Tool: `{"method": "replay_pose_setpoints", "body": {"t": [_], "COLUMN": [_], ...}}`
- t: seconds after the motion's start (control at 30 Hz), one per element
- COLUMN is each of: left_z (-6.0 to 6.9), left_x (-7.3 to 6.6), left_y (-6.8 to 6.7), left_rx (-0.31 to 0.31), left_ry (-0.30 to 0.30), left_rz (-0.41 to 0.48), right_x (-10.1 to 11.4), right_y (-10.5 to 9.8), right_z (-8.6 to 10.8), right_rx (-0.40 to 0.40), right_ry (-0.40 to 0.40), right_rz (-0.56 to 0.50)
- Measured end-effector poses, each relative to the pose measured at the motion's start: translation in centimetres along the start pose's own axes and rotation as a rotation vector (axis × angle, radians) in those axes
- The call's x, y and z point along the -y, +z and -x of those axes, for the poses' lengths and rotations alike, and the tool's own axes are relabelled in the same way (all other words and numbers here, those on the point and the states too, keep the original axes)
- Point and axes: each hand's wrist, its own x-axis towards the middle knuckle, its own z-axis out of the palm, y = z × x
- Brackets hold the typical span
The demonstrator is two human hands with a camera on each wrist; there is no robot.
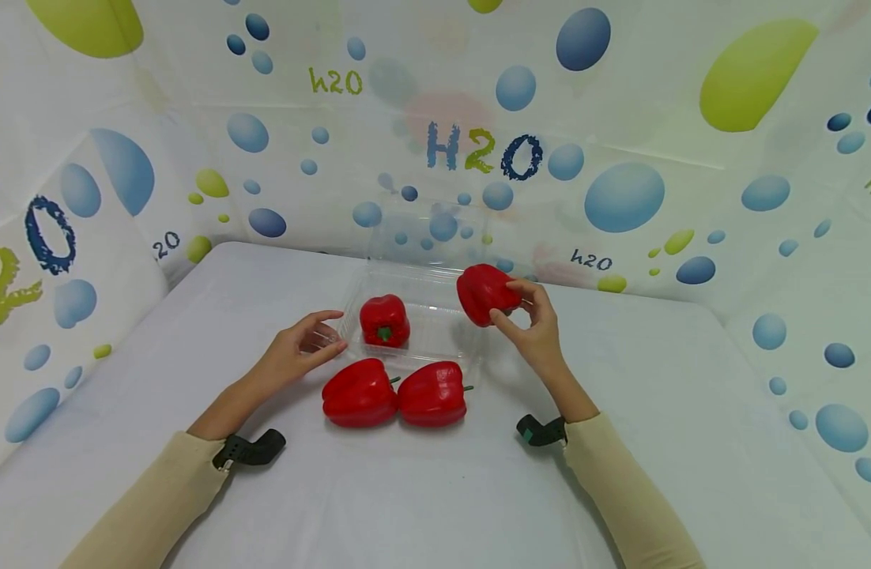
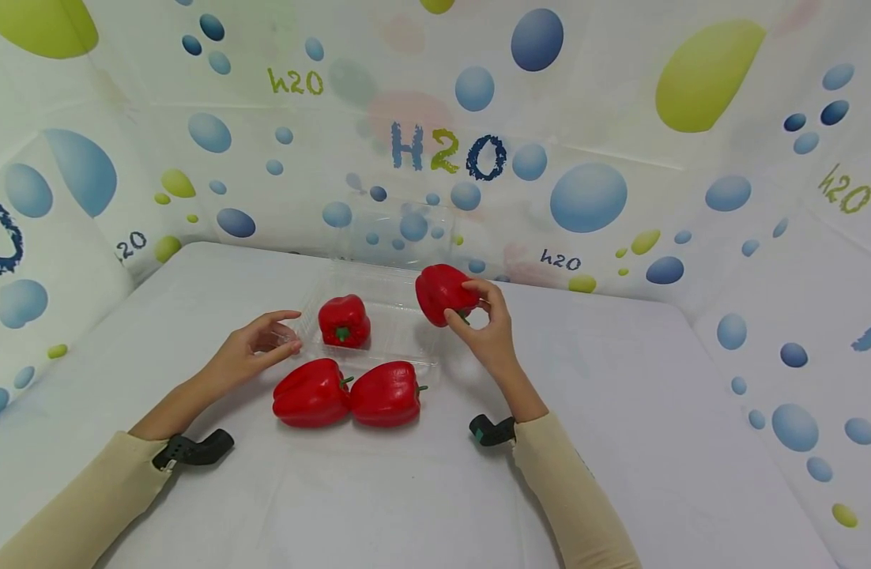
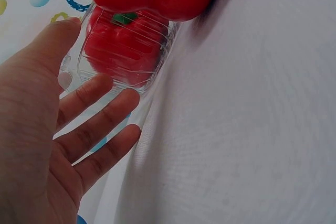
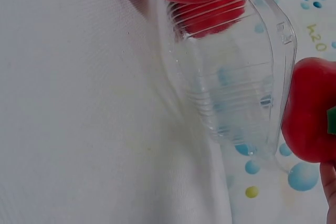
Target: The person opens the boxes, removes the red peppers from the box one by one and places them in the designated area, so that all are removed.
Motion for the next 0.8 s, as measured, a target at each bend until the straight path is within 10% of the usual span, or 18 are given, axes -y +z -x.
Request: {"method": "replay_pose_setpoints", "body": {"t": [0.8], "left_z": [0.0], "left_x": [0.1], "left_y": [0.0], "left_rx": [0.005], "left_ry": [0.002], "left_rz": [0.003], "right_x": [-1.1], "right_y": [-1.0], "right_z": [0.0], "right_rx": [-0.042], "right_ry": [0.044], "right_rz": [0.002]}}
